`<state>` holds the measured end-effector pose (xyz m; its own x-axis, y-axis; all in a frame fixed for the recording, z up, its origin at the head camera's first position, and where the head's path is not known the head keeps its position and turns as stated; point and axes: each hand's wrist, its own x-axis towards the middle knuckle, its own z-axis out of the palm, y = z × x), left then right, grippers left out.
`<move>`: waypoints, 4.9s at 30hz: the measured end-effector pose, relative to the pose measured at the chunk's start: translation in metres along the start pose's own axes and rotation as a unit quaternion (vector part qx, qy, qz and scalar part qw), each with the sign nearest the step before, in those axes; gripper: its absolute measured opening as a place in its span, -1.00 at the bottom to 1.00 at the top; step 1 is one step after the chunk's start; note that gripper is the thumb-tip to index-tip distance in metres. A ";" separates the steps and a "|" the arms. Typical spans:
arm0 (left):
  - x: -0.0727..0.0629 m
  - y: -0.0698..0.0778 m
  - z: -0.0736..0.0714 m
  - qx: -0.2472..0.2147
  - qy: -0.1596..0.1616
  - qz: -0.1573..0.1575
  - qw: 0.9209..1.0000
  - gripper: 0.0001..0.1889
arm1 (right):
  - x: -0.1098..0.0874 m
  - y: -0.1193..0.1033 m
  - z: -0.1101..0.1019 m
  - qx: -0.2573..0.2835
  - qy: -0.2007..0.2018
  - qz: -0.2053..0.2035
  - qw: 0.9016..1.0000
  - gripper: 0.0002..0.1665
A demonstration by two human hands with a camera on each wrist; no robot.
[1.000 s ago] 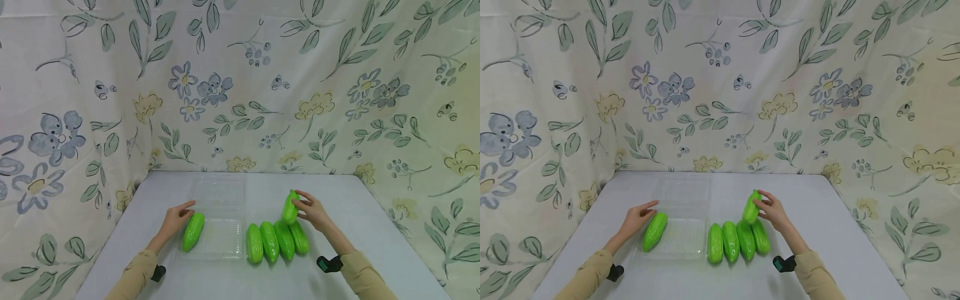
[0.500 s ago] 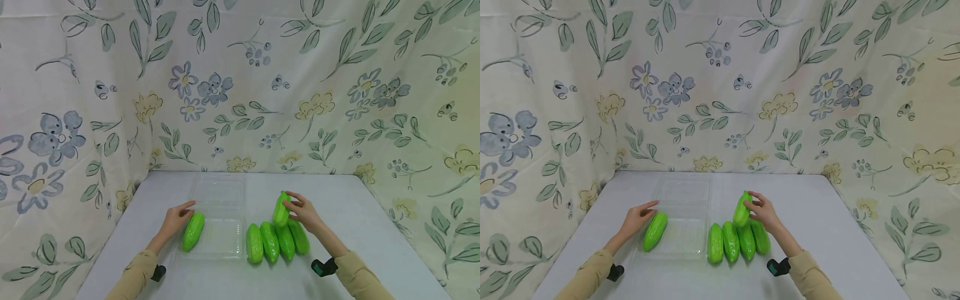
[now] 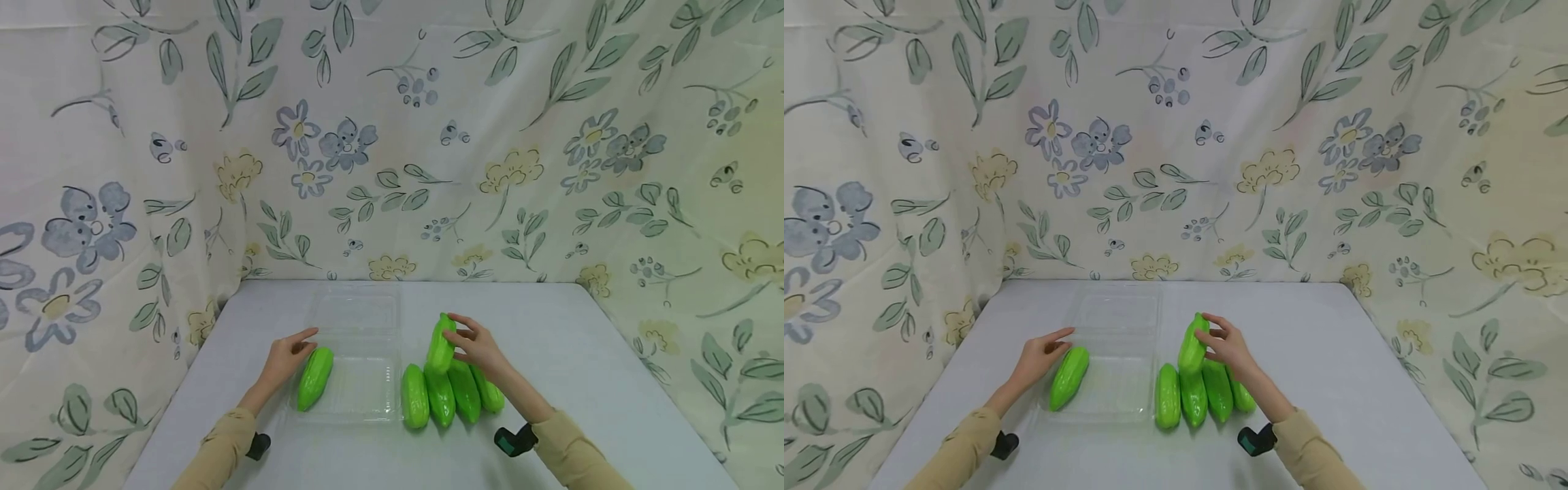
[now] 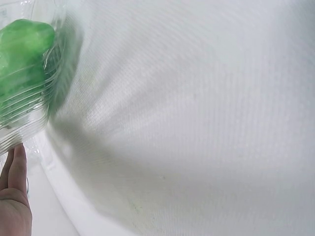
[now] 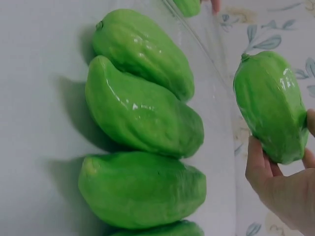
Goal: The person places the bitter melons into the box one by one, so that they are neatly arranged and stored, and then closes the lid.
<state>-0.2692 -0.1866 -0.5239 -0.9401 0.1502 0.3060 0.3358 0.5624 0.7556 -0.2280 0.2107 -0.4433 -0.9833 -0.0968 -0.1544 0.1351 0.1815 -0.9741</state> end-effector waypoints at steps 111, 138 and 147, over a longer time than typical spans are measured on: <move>0.002 -0.001 0.003 0.015 -0.001 -0.021 1.000 -0.63 | 0.018 0.035 0.189 0.047 0.001 -0.015 0.999 -0.41; 0.001 0.002 0.005 0.007 -0.003 -0.018 1.000 -0.63 | 0.024 0.040 0.200 -0.004 -0.014 -0.043 0.999 -0.41; 0.001 0.004 0.004 0.016 -0.001 -0.021 1.000 -0.63 | 0.023 0.035 0.202 -0.026 -0.028 -0.060 0.998 -0.40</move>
<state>-0.2692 -0.1814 -0.5227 -0.9538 0.1272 0.2723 0.2931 0.5935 0.7496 -0.2214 0.0176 -0.5146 -0.9835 -0.1744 -0.0481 0.0096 0.2151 -0.9765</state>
